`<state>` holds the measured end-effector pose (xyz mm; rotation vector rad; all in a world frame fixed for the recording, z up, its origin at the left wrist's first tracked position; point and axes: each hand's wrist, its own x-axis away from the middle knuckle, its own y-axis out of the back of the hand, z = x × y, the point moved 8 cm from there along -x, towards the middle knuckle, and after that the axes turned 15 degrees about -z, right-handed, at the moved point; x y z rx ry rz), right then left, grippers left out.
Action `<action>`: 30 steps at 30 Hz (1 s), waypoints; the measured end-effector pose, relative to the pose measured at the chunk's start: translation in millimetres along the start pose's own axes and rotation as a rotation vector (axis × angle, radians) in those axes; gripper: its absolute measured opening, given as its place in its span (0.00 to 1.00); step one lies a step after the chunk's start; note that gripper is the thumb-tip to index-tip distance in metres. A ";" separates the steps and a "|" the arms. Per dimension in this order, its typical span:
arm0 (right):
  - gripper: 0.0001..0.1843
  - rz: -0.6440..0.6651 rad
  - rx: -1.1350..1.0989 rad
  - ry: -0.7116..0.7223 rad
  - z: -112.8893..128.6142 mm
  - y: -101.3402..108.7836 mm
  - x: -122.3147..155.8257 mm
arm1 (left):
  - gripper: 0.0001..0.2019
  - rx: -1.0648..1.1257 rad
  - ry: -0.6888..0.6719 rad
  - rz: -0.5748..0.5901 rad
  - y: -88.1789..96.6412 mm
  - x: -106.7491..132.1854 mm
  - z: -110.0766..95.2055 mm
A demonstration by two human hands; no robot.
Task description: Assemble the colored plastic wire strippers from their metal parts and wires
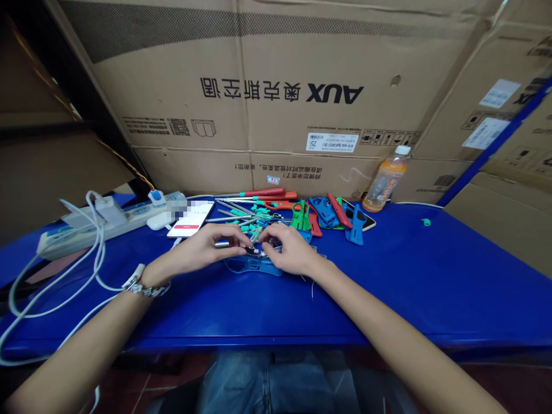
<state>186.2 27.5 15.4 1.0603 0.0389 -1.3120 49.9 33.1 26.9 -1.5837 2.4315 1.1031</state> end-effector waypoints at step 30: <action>0.04 0.202 0.042 0.170 19.7 -18.7 19.3 | 0.04 -0.295 -0.078 0.207 -18.7 14.7 8.7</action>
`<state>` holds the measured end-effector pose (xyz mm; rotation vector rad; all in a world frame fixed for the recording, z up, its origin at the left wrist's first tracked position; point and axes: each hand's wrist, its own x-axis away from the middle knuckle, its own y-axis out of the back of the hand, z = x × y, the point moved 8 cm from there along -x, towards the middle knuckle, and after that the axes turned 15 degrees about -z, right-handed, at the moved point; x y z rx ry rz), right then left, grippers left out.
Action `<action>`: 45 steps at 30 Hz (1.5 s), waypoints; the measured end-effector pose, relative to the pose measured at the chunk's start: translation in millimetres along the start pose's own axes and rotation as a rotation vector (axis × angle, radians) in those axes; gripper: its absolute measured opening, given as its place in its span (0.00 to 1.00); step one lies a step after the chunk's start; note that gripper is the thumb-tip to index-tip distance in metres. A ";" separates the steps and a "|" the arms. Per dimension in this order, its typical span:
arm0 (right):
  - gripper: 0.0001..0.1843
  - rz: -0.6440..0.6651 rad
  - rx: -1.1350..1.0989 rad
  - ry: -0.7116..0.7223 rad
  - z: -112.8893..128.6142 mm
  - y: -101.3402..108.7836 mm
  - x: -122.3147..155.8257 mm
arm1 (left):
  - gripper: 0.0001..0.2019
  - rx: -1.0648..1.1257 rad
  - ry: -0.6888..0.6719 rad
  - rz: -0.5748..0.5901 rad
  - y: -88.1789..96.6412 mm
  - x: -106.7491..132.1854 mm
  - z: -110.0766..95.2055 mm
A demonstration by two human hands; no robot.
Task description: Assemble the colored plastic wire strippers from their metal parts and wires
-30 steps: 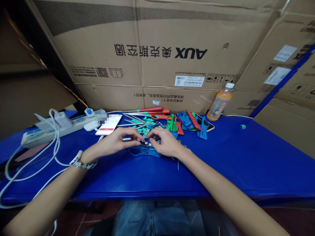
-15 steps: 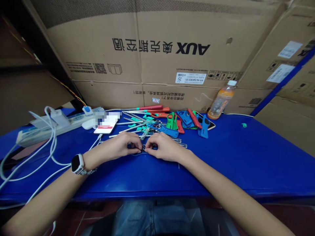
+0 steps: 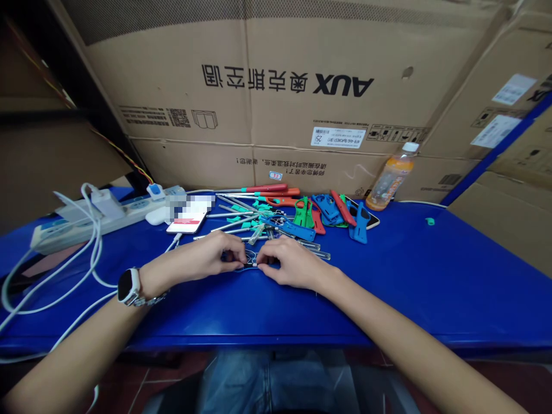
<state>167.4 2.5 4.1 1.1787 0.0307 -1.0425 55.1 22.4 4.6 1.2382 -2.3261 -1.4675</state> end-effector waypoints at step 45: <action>0.09 0.091 0.116 0.028 3.2 -3.1 -0.3 | 0.08 -0.180 -0.058 0.005 -3.7 -1.7 -5.9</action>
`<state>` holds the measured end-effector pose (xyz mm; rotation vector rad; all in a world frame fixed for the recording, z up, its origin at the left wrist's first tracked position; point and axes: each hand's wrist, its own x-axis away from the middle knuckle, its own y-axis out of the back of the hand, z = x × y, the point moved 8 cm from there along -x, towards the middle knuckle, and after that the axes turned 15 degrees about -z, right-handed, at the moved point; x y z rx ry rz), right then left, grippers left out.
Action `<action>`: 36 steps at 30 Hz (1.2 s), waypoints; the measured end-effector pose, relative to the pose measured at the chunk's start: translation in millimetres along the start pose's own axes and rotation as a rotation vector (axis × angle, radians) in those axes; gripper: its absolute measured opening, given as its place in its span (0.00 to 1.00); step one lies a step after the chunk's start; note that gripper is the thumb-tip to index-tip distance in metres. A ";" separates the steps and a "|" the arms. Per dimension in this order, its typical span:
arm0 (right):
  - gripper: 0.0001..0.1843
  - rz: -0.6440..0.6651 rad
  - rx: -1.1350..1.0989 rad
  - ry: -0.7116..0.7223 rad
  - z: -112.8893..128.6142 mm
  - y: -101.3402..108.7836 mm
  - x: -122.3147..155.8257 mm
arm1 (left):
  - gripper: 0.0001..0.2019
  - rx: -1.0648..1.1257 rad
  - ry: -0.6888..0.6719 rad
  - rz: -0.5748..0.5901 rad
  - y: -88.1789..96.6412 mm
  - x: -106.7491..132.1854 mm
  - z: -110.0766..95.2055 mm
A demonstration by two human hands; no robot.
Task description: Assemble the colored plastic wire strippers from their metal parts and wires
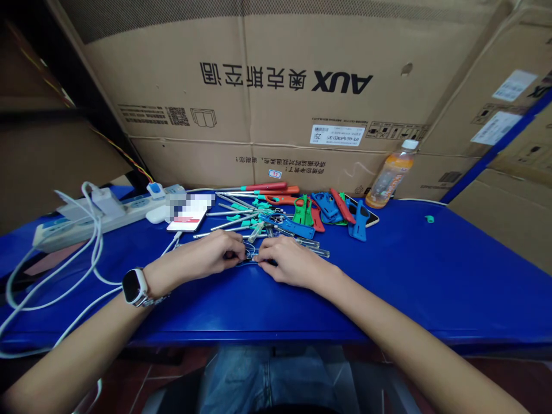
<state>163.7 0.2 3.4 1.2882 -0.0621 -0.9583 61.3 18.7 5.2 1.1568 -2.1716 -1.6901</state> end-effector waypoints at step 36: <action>0.11 -0.074 -0.292 -0.230 -14.7 2.5 2.7 | 0.07 0.124 -0.025 -0.084 1.2 2.4 -2.4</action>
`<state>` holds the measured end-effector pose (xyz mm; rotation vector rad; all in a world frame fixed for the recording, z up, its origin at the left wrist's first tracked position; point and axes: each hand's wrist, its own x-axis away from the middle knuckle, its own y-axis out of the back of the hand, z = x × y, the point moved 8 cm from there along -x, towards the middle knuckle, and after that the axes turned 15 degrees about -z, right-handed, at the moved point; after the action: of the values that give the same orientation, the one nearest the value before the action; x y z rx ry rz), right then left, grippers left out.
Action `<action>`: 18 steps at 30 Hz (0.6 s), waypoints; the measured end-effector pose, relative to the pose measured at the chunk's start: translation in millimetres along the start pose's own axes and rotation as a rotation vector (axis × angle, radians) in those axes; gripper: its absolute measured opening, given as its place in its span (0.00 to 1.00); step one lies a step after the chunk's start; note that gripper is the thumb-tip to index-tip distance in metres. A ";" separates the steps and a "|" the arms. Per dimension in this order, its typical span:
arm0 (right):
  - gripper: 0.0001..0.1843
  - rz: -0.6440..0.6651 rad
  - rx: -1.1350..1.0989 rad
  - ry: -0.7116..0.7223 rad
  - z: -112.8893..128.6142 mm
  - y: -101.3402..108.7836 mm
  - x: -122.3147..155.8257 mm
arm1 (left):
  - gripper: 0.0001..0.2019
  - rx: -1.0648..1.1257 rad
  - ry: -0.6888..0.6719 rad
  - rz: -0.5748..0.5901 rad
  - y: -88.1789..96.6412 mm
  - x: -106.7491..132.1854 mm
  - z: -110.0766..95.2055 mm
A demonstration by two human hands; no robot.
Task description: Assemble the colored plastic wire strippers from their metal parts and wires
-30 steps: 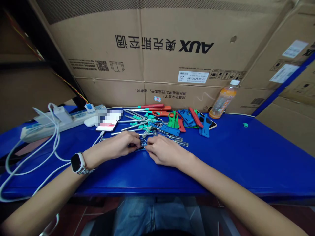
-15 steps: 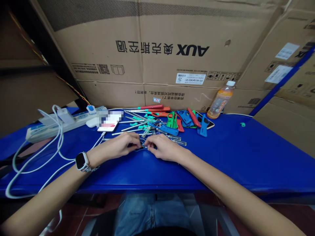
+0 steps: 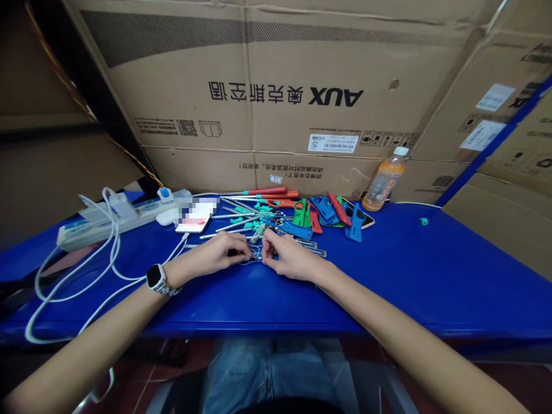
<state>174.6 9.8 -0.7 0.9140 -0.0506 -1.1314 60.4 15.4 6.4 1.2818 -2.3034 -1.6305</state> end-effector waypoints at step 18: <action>0.04 -0.059 0.018 0.046 4.8 12.3 -1.5 | 0.08 -0.062 0.076 -0.074 12.4 0.0 10.8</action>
<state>181.0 9.6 11.0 0.9624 0.0038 -1.1657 48.0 25.0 11.5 1.4061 -2.1697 -1.6303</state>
